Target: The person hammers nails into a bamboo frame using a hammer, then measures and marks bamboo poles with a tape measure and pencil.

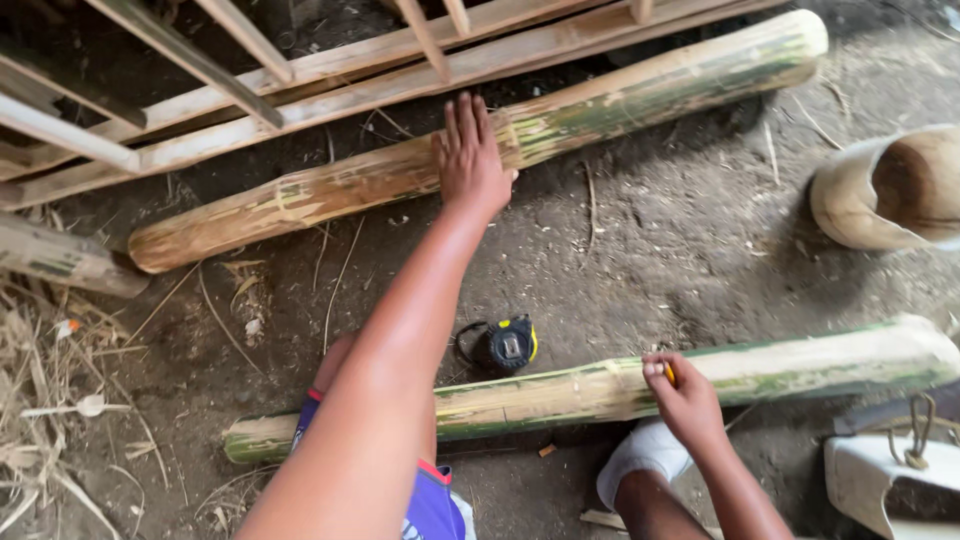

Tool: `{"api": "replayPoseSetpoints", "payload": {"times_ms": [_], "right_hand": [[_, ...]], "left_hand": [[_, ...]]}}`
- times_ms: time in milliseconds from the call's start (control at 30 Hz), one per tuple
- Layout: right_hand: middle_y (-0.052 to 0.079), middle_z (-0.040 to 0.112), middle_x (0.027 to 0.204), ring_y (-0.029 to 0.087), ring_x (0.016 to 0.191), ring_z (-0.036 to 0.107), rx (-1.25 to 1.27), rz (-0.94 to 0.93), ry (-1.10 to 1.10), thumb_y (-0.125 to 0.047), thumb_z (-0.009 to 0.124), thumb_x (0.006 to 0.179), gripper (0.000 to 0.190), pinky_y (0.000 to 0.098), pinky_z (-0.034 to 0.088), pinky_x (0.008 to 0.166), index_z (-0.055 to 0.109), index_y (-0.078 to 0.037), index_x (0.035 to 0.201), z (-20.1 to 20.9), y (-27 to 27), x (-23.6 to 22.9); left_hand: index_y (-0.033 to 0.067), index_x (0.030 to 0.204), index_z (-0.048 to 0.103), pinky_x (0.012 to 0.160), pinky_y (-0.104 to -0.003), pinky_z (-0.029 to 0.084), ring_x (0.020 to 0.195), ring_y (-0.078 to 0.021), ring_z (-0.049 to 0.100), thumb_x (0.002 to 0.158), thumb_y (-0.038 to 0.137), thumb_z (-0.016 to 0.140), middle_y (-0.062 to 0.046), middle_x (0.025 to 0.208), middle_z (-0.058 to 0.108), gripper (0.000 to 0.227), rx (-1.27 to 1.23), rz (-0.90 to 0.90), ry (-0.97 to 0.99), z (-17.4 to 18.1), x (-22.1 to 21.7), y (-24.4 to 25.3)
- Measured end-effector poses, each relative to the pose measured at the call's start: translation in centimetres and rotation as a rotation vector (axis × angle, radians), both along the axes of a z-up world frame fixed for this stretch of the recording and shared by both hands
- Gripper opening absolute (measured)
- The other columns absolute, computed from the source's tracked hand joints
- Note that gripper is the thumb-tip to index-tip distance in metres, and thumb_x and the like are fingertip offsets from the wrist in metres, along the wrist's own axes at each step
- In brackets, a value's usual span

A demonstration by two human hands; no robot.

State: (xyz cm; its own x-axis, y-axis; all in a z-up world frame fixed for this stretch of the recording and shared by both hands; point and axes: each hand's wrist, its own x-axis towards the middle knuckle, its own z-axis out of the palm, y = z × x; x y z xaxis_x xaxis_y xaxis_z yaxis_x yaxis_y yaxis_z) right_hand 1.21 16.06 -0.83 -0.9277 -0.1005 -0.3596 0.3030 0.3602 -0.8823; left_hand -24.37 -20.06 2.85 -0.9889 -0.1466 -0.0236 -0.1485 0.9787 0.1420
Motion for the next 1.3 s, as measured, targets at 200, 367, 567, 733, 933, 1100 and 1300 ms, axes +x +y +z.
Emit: {"api": "replayPoseSetpoints", "payload": {"times_ms": [200, 367, 567, 733, 933, 1100, 1300], "right_hand": [[-0.001, 0.052, 0.067, 0.009, 0.056, 0.041, 0.028, -0.076, -0.389, -0.024, 0.067, 0.096, 0.024, 0.0275, 0.034, 0.05, 0.073, -0.006, 0.111, -0.2, 0.2, 0.4], [-0.003, 0.057, 0.067, 0.004, 0.058, 0.047, 0.118, 0.03, -0.219, -0.023, 0.067, 0.098, 0.021, 0.0232, 0.041, 0.053, 0.073, -0.007, 0.109, -0.4, -0.4, -0.9], [-0.001, 0.052, 0.065, 0.008, 0.048, 0.042, -0.012, -0.138, -0.429, -0.024, 0.065, 0.098, 0.021, 0.0281, 0.035, 0.044, 0.073, -0.008, 0.109, 0.5, -0.8, -0.9], [-0.003, 0.064, 0.077, 0.004, 0.067, 0.054, -0.052, -0.057, -0.093, -0.02, 0.065, 0.101, 0.016, 0.0232, 0.047, 0.06, 0.072, -0.006, 0.104, -1.0, -0.6, -1.1], [-0.002, 0.065, 0.077, 0.005, 0.071, 0.055, 0.021, -0.103, -0.148, -0.022, 0.068, 0.097, 0.019, 0.0235, 0.046, 0.063, 0.072, -0.005, 0.103, -2.5, 0.1, -0.1], [0.0, 0.058, 0.072, 0.01, 0.062, 0.049, -0.039, -0.182, -0.365, -0.024, 0.067, 0.099, 0.021, 0.0296, 0.041, 0.056, 0.073, -0.006, 0.108, -2.3, 0.1, -0.2], [0.006, 0.072, 0.077, 0.01, 0.068, 0.064, 0.237, 0.118, -0.094, -0.021, 0.07, 0.094, 0.021, 0.0279, 0.052, 0.065, 0.074, -0.006, 0.108, 0.6, -1.9, -1.1]], "left_hand": [[0.0023, 0.158, 0.02, 0.114, -0.068, 0.023, 0.15, -0.0439, 0.025, 0.075, 0.032, 0.087, -0.022, 0.164, 0.024, 0.111, -0.115, -0.011, -0.196, -2.7, 3.9, 1.4], [0.013, 0.154, 0.031, 0.118, -0.07, 0.023, 0.143, -0.0409, 0.038, 0.073, 0.027, 0.086, -0.018, 0.151, 0.042, 0.099, -0.106, -0.098, -0.115, -3.9, 5.3, -0.6], [0.0161, 0.155, 0.036, 0.11, -0.068, 0.034, 0.133, -0.0411, 0.05, 0.064, 0.032, 0.092, -0.02, 0.143, 0.052, 0.108, -0.036, -0.194, -0.403, -1.9, 3.9, -0.3], [0.0163, 0.157, 0.037, 0.108, -0.066, 0.042, 0.129, -0.042, 0.057, 0.059, 0.046, 0.096, -0.02, 0.14, 0.058, 0.119, 0.116, -0.247, -0.593, -0.9, 6.4, 4.4], [0.0115, 0.154, 0.035, 0.103, -0.07, 0.038, 0.13, -0.043, 0.051, 0.051, 0.046, 0.099, -0.02, 0.14, 0.053, 0.126, 0.111, -0.27, -0.493, -0.8, 6.7, 7.0], [0.0064, 0.139, 0.051, 0.102, -0.058, 0.049, 0.126, -0.0397, 0.056, 0.085, 0.034, 0.082, -0.018, 0.134, 0.058, 0.067, 0.258, -0.229, -0.008, -0.5, 13.9, 4.9], [0.0012, 0.13, 0.049, 0.09, -0.059, 0.049, 0.12, -0.0399, 0.049, 0.071, 0.031, 0.086, -0.02, 0.125, 0.053, 0.076, 0.221, -0.057, -0.51, 0.4, 23.8, 7.2]]}}
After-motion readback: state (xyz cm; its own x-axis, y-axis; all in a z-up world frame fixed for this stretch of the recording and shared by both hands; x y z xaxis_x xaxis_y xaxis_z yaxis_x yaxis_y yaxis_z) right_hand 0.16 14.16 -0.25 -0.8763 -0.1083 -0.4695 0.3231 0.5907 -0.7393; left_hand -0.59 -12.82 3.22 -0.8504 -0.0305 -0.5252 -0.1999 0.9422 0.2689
